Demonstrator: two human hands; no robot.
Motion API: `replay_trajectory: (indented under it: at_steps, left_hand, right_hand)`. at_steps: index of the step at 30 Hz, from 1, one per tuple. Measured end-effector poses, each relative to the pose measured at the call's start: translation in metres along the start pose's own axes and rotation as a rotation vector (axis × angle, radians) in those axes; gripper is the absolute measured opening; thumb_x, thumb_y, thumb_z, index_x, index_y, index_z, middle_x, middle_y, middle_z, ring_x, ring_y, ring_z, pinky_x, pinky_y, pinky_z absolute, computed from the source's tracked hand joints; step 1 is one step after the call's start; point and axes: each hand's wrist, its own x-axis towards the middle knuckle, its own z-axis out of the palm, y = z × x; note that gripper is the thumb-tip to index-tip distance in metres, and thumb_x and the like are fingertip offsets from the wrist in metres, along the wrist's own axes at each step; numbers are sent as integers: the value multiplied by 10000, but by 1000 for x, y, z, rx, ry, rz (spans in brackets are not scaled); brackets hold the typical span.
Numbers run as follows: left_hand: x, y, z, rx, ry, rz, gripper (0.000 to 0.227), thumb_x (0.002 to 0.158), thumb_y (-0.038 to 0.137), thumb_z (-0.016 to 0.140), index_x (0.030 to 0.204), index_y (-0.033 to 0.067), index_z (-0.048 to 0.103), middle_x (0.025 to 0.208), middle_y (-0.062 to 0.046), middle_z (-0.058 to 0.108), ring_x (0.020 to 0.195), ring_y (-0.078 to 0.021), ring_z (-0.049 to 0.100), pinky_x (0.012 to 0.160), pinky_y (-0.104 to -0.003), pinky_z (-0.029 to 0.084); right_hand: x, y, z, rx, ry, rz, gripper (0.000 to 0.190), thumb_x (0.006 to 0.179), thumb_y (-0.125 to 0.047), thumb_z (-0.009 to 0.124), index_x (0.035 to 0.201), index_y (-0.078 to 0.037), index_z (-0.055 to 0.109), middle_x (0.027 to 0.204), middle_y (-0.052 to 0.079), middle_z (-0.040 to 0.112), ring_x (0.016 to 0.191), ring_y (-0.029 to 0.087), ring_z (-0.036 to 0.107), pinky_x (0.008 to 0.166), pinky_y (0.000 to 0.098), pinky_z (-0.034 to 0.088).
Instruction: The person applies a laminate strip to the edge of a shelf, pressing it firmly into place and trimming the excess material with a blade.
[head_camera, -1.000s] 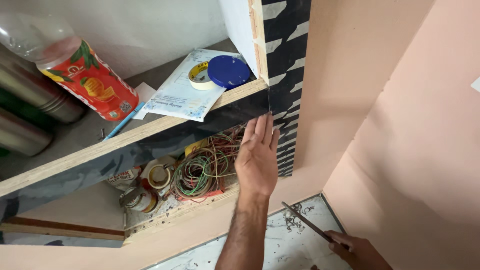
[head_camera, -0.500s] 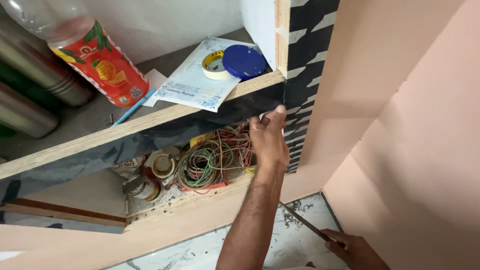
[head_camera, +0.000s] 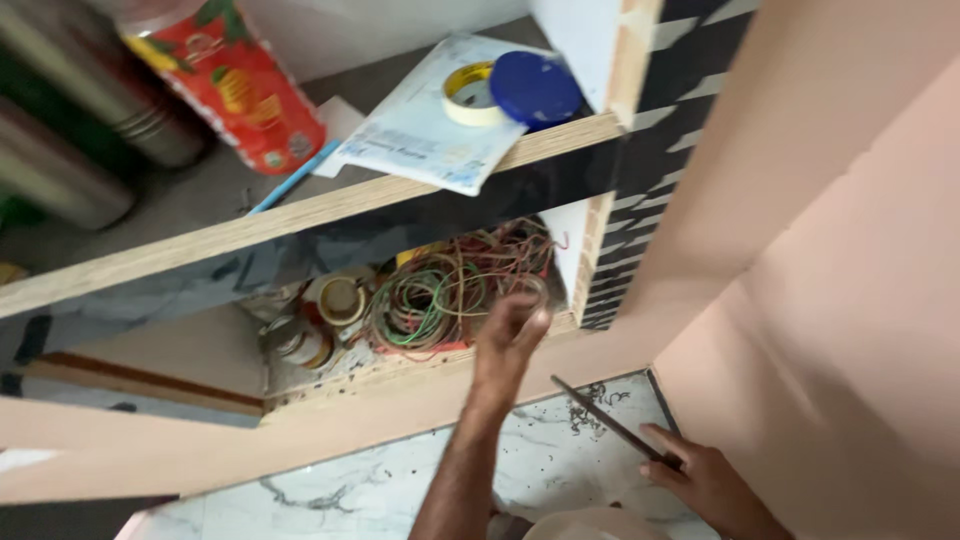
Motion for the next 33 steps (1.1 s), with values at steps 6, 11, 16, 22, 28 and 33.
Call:
replay_trajectory:
  at_steps: [6, 11, 16, 22, 28, 33]
  left_hand:
    - [-48, -66, -100, -53, 158, 61, 258, 896, 144, 692, 1129, 32, 694, 817, -27, 741, 763, -111, 705, 724, -253, 575]
    - [-74, -122, -146, -202, 280, -9, 406, 1085, 311, 628, 1098, -85, 714, 687, -140, 602, 551, -170, 523, 507, -287, 419]
    - [-75, -128, -160, -385, 282, -12, 798, 1087, 561, 337, 1183, -162, 660, 946, -258, 684, 844, -311, 655, 786, -403, 508]
    - [-63, -81, -134, -544, 22, 67, 931, 1000, 680, 165, 1554, -52, 324, 1599, -211, 403, 1512, -291, 343, 1236, -425, 243]
    - [-89, -57, -104, -521, -127, 331, 909, 1041, 650, 165, 1632, -40, 124, 1718, -199, 193, 1598, -299, 193, 1295, -430, 175]
    - [-72, -46, -105, -670, -36, 128, 891, 1013, 649, 151, 1627, 4, 130, 1719, -136, 185, 1576, -251, 174, 1276, -401, 124]
  right_hand:
    - [40, -33, 27, -57, 100, -239, 544, 843, -333, 766, 1320, -98, 651, 893, 85, 820, 728, 175, 737, 716, 342, 595]
    - [113, -126, 62, -148, 175, -494, 505, 915, -269, 661, 1395, -127, 591, 843, 87, 767, 642, 179, 709, 574, 345, 562]
    - [181, -272, 65, -693, 403, -748, 603, 930, -478, 646, 1425, -146, 549, 1191, 186, 676, 952, 299, 669, 797, 456, 562]
    - [123, -290, 150, -171, 39, -1164, 516, 1011, -365, 542, 1438, -82, 608, 1568, 147, 537, 1474, 333, 450, 1241, 494, 315]
    - [131, -297, 165, 103, 176, -968, 467, 1060, -379, 468, 1360, -71, 652, 1516, 173, 556, 1457, 322, 484, 1207, 461, 366]
    - [126, -300, 159, -65, 385, -1408, 498, 1104, -392, 411, 1393, -42, 614, 1545, 203, 502, 1468, 371, 444, 1234, 479, 317]
